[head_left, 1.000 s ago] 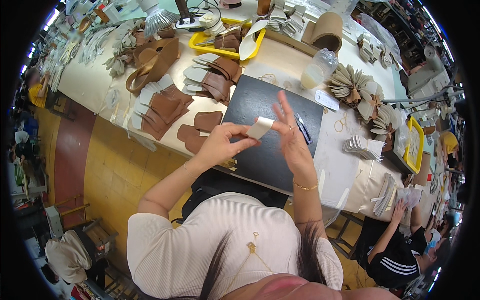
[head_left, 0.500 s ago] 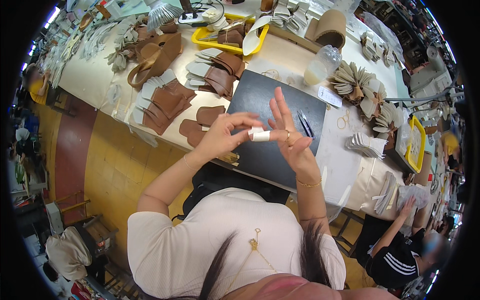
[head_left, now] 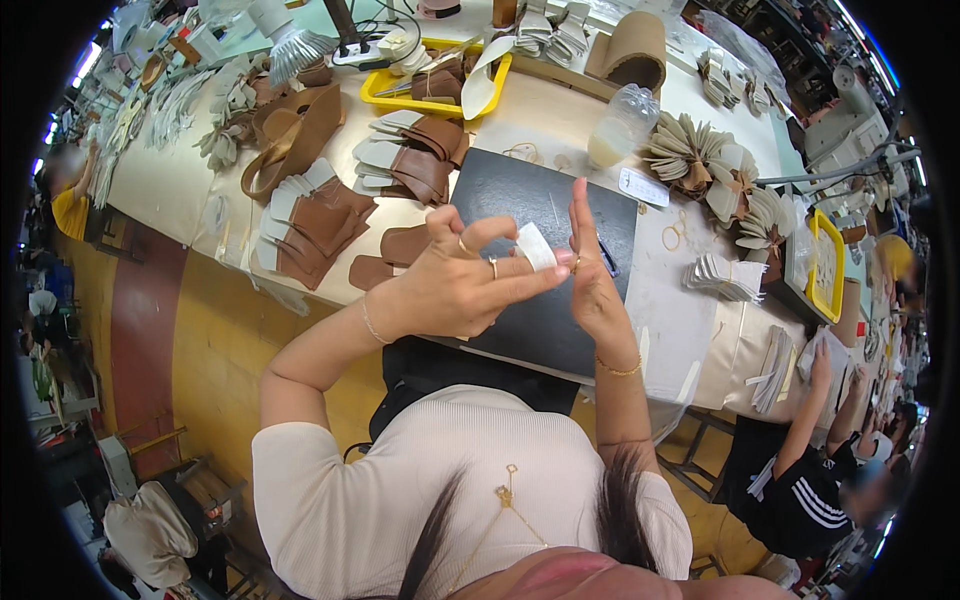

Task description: The person assembles leather goods by hand. They fold and align white fabric pieces, then apply adhesive to brown leather pieces and press them together. The person uses a small knife to trim excess material and handles multiple leather components on a workbench.

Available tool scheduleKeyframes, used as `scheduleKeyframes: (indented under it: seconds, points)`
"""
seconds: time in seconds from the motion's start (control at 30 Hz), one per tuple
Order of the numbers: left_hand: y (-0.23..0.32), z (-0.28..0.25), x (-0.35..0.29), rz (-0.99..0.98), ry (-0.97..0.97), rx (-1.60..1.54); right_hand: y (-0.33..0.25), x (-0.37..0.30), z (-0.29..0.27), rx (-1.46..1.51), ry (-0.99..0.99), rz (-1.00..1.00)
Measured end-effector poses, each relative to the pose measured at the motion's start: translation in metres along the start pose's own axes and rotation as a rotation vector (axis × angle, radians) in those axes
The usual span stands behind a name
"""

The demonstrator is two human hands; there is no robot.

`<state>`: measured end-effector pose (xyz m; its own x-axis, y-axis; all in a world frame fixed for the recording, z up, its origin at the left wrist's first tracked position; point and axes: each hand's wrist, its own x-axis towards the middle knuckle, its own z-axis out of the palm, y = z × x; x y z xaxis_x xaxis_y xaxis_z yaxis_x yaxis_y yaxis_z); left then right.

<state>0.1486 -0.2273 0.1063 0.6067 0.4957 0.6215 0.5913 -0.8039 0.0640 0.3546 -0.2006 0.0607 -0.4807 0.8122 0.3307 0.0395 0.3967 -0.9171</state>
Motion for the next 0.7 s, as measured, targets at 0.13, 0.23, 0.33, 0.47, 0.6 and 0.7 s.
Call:
scheduleKeyframes:
  seconds: [0.13,0.23,0.33,0.47,0.6,0.7]
  points:
    - [0.006,0.011,-0.009,0.079,0.015,0.169,-0.006,0.001,-0.005,-0.069,0.009,-0.036]
    - [0.006,0.007,-0.013,0.078,0.04,0.268,-0.013,0.002,-0.004,-0.167,0.014,-0.018]
    - [0.009,-0.005,-0.012,0.176,0.129,0.266,-0.018,0.003,-0.001,-0.368,0.042,0.057]
    - [0.025,-0.02,-0.016,0.347,0.242,0.043,-0.017,0.01,-0.003,-0.478,0.069,0.023]
    - [0.018,-0.007,-0.018,-0.519,0.462,-0.509,-0.02,0.01,-0.007,-0.549,0.088,-0.083]
    - [-0.002,0.014,-0.013,-0.755,0.16,-0.747,-0.022,0.016,-0.01,-0.645,0.089,-0.186]
